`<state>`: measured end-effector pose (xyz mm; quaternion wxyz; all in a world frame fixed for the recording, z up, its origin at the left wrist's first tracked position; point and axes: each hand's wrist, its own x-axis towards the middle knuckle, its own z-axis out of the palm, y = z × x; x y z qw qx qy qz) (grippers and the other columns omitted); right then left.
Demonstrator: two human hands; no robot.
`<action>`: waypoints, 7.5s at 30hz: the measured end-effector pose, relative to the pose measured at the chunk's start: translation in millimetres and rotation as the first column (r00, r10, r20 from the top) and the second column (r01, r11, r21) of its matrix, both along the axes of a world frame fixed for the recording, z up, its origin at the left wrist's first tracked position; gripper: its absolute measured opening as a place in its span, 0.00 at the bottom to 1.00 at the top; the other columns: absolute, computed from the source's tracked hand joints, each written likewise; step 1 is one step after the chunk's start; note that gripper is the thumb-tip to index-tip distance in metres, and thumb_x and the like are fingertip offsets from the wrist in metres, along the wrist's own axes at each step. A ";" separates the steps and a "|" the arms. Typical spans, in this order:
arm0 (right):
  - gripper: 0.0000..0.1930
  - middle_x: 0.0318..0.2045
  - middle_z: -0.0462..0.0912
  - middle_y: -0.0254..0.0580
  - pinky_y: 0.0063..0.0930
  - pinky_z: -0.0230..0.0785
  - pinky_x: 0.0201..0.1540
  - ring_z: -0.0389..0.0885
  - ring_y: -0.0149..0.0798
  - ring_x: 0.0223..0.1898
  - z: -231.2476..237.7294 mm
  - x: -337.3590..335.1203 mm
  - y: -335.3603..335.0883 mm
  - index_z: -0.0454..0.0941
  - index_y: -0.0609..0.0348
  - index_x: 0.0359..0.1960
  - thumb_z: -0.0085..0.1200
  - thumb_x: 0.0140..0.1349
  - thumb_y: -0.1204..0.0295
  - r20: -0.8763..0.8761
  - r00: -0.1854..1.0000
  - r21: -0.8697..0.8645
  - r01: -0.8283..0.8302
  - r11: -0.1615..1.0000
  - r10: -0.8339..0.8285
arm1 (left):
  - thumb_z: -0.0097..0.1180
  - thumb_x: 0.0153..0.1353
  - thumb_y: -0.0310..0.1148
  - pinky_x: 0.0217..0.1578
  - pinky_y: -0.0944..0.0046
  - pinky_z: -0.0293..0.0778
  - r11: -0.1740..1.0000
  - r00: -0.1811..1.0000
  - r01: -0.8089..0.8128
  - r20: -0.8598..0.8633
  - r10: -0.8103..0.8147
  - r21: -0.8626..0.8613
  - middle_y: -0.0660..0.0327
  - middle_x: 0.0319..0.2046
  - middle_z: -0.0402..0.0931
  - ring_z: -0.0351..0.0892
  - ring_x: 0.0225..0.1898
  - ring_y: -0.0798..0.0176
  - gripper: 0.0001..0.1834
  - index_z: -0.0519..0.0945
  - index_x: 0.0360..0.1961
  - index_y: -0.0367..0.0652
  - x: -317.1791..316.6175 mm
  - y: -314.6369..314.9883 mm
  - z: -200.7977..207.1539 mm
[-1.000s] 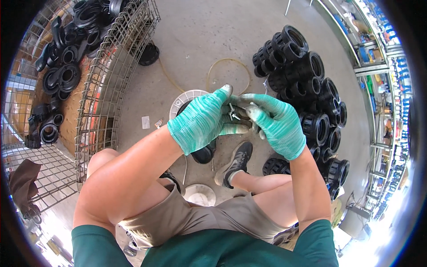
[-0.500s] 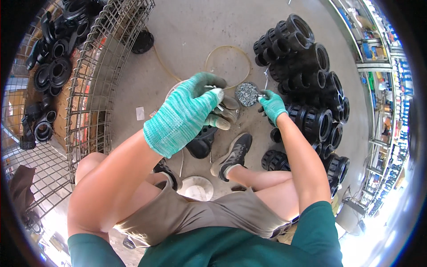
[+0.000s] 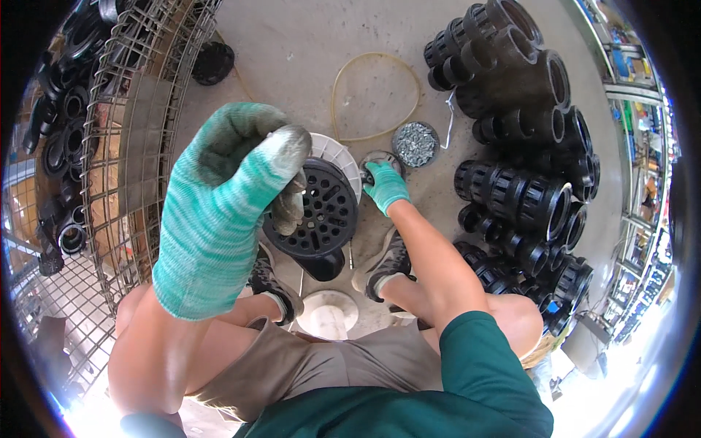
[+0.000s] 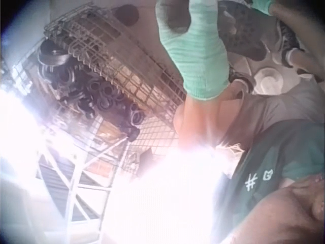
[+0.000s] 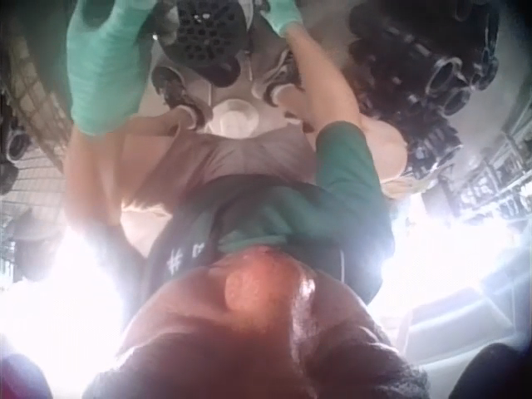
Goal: The person places a metal plate onto a circular component, inserts a bolt and washer, and secures it using a pneumatic screwdriver. The person then picks up a black housing, places it onto a metal component, and uses a hammer to tap it into place before repeating the assembly process with another set of bolts and washers.
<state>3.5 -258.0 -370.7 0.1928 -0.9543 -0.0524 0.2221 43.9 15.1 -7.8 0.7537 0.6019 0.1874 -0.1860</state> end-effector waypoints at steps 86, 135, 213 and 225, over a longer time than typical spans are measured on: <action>0.11 0.41 0.85 0.53 0.31 0.77 0.43 0.86 0.45 0.40 386.1 -5.0 63.6 0.82 0.65 0.47 0.60 0.64 0.74 0.329 0.944 0.591 -0.215 0.777 0.011 | 0.60 0.68 0.34 0.36 0.69 0.79 0.910 0.966 0.253 0.146 -0.216 -0.328 0.59 0.44 0.79 0.79 0.36 0.69 0.22 0.72 0.60 0.39 -56.3 -7.1 3.0; 0.10 0.37 0.84 0.36 0.19 0.75 0.35 0.81 0.25 0.34 373.4 -3.8 77.3 0.79 0.60 0.50 0.58 0.68 0.75 -0.208 0.969 0.907 0.242 0.344 -0.134 | 0.58 0.69 0.32 0.41 0.69 0.76 0.931 0.904 0.352 0.224 -0.365 0.098 0.61 0.39 0.82 0.75 0.37 0.73 0.16 0.78 0.53 0.32 -52.1 10.9 17.0; 0.08 0.37 0.80 0.43 0.39 0.79 0.44 0.78 0.36 0.30 393.2 78.6 81.7 0.72 0.59 0.41 0.57 0.63 0.77 -0.515 0.704 0.812 0.219 -0.541 -0.488 | 0.66 0.60 0.31 0.21 0.71 0.65 0.985 0.984 0.172 0.053 -0.171 -0.013 0.64 0.25 0.74 0.70 0.23 0.73 0.12 0.78 0.41 0.36 -47.9 34.7 -5.7; 0.08 0.34 0.78 0.43 0.40 0.79 0.41 0.78 0.36 0.30 382.7 82.2 83.7 0.73 0.62 0.41 0.56 0.65 0.74 -0.504 0.727 0.814 0.219 -0.538 -0.467 | 0.64 0.63 0.29 0.20 0.72 0.64 0.979 0.995 0.091 0.061 -0.081 -0.184 0.61 0.31 0.76 0.69 0.24 0.73 0.11 0.76 0.43 0.38 -46.2 33.9 -14.4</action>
